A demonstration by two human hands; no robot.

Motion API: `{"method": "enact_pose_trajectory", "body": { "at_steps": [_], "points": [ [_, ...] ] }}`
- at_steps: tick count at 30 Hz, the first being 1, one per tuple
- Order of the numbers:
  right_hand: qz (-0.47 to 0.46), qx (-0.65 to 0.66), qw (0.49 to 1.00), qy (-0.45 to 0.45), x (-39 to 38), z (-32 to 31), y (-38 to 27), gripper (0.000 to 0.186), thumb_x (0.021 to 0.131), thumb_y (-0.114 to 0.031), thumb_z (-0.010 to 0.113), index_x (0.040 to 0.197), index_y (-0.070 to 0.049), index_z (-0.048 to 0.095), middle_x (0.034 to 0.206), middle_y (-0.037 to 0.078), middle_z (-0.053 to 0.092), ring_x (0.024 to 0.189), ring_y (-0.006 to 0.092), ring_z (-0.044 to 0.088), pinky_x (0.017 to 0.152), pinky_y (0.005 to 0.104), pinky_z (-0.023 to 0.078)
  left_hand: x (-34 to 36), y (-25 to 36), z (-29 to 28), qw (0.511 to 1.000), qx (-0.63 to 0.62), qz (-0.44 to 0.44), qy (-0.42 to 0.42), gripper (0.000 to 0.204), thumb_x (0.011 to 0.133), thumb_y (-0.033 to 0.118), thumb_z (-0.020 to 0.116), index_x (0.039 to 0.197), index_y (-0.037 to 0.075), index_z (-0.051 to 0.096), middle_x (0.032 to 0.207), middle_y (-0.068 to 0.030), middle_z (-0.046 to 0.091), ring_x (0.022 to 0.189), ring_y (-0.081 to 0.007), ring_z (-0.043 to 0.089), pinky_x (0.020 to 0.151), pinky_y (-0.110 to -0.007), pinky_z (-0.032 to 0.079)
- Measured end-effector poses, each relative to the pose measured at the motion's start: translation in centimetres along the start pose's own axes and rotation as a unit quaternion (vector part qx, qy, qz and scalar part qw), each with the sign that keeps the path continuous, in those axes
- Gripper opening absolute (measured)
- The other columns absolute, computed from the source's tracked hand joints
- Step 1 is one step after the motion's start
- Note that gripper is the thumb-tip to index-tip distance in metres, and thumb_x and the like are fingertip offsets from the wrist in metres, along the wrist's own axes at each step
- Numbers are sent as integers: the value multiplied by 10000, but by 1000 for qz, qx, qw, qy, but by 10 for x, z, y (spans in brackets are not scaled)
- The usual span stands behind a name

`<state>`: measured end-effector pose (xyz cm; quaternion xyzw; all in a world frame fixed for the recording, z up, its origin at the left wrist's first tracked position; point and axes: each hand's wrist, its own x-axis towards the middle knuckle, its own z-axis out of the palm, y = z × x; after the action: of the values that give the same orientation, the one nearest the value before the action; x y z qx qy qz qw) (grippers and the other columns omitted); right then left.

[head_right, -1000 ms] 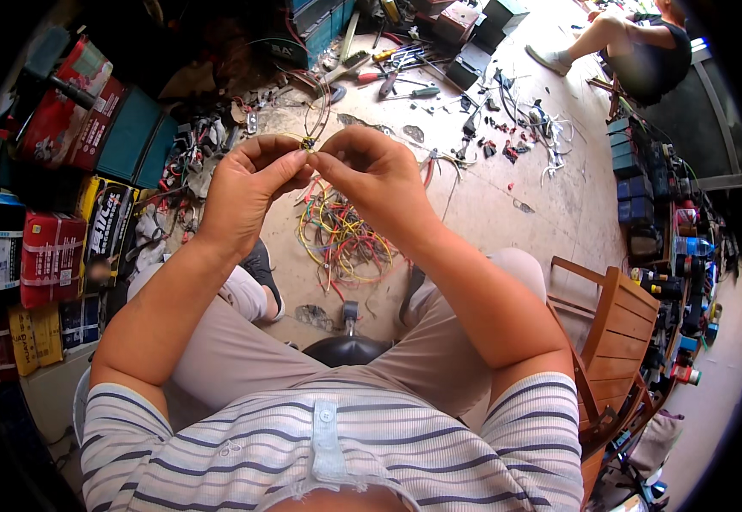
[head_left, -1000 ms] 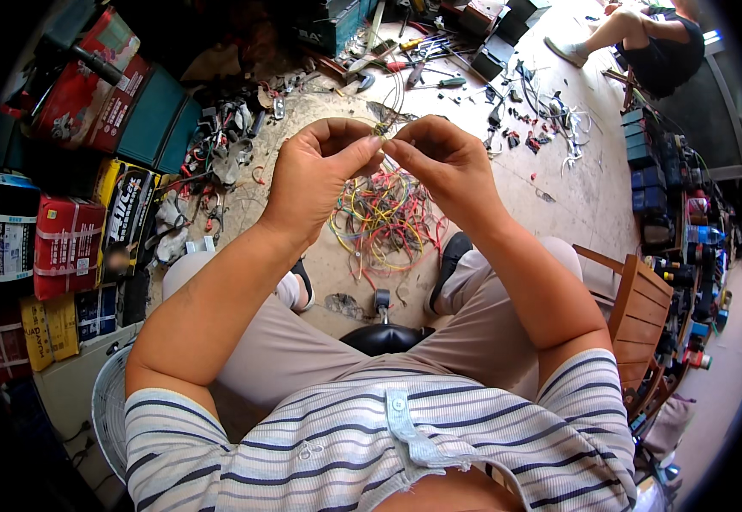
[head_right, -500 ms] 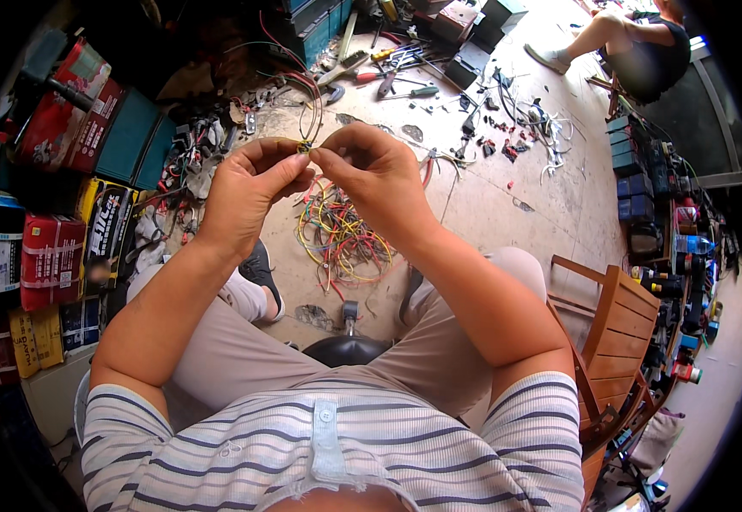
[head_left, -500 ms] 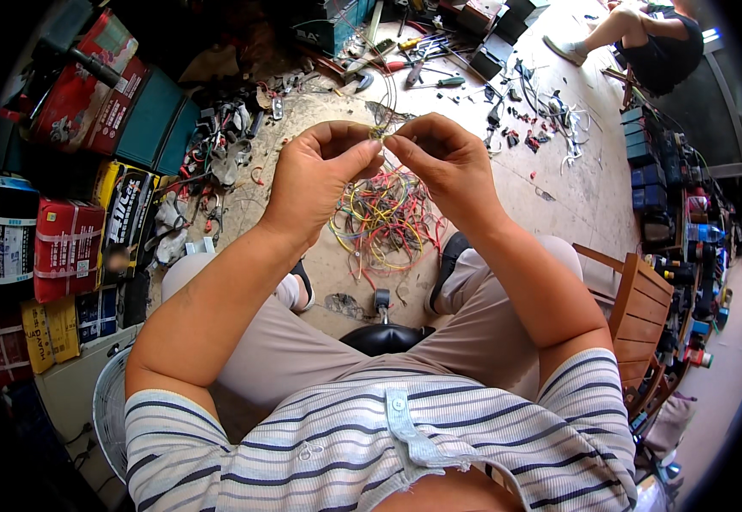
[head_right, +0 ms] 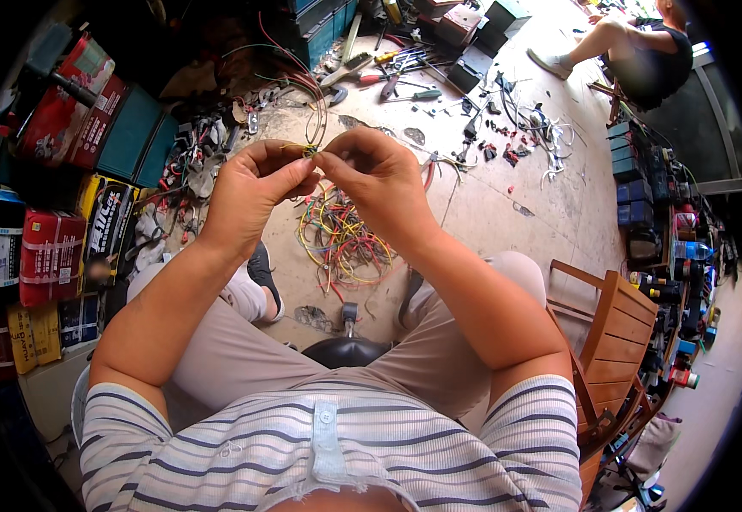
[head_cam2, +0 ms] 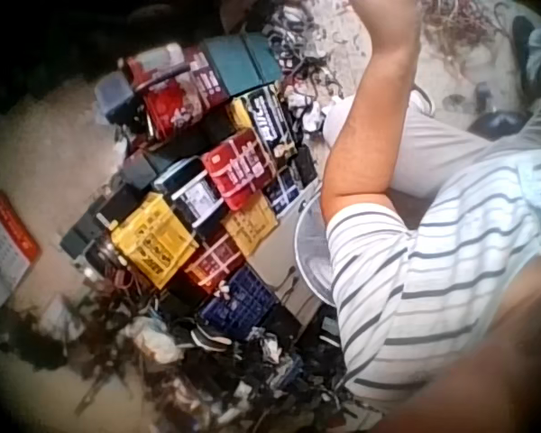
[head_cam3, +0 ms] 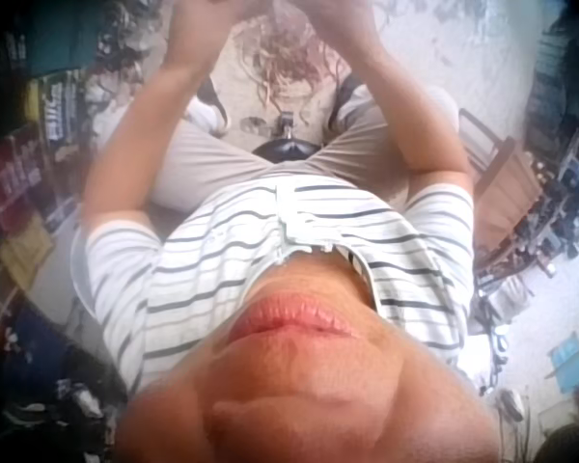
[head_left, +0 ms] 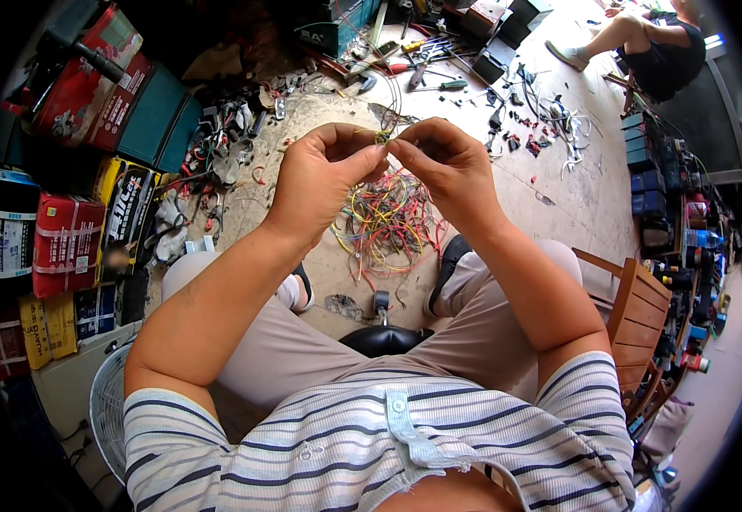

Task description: The person sits on the floor and manipulates a bundle of multicolored wires, twisting and separating strands by hand. They repeatedly adjust the wire bundle and appear to be preparing or repairing a connection.

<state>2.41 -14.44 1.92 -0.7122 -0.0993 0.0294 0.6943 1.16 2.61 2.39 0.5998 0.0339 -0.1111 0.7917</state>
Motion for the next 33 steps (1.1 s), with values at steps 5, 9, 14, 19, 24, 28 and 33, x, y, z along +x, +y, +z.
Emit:
{"method": "enact_pose_trajectory", "body": {
  "at_steps": [5, 9, 14, 19, 24, 28, 33],
  "points": [
    [4, 6, 1000, -4, -1, 0, -1, 81, 824, -87, 683, 821, -19, 639, 646, -58, 531, 586, 1, 429, 507, 172, 327, 1, -2, 0, 1000, 0, 6, 0, 142, 849, 42, 633, 976, -16, 605, 883, -91, 669, 784, -138, 654, 745, -254, 538],
    [6, -4, 1000, -3, -1, -1, -1, 85, 827, -90, 681, 818, -18, 636, 643, -58, 525, 581, 0, 420, 504, 171, 322, 0, -2, 1, 1000, 6, 11, -1, 144, 838, 44, 649, 962, -17, 606, 872, -90, 668, 780, -141, 655, 741, -254, 538],
    [20, -10, 1000, 3, -2, -1, -7, 94, 826, -79, 672, 779, -19, 616, 633, -62, 511, 574, 2, 414, 502, 172, 322, -1, -2, 2, 1000, 8, 8, -12, 148, 831, 45, 660, 953, -18, 603, 863, -91, 666, 780, -145, 657, 738, -257, 540],
    [-20, -68, 997, 31, -4, 2, -9, 95, 793, -53, 672, 745, -24, 595, 688, -33, 502, 577, 16, 424, 508, 182, 339, -3, 1, 5, 1000, 14, 6, -7, 144, 829, 39, 662, 948, -21, 607, 870, -102, 663, 788, -157, 660, 735, -259, 545],
    [-73, -133, 987, 57, -5, 5, -4, 89, 794, -19, 670, 759, -29, 589, 711, -43, 498, 603, 14, 417, 528, 183, 338, -4, -2, 5, 1000, 3, 2, -13, 135, 831, 23, 655, 948, -26, 607, 883, -104, 659, 792, -161, 658, 740, -261, 548],
    [-81, -170, 981, 51, -7, 5, -7, 89, 774, -12, 669, 756, -22, 583, 740, -18, 503, 613, 30, 436, 542, 193, 363, -5, -2, 5, 1000, 23, 9, -16, 135, 830, 20, 657, 949, -25, 613, 885, -95, 659, 791, -146, 649, 740, -256, 543],
    [-96, -179, 979, 36, -6, 4, -7, 77, 762, -10, 666, 757, -16, 589, 746, 3, 526, 619, 47, 469, 564, 195, 391, -6, -6, 4, 999, 44, 26, -11, 150, 815, 25, 674, 945, -28, 621, 870, -83, 662, 777, -121, 635, 716, -232, 526]
  ]
}}
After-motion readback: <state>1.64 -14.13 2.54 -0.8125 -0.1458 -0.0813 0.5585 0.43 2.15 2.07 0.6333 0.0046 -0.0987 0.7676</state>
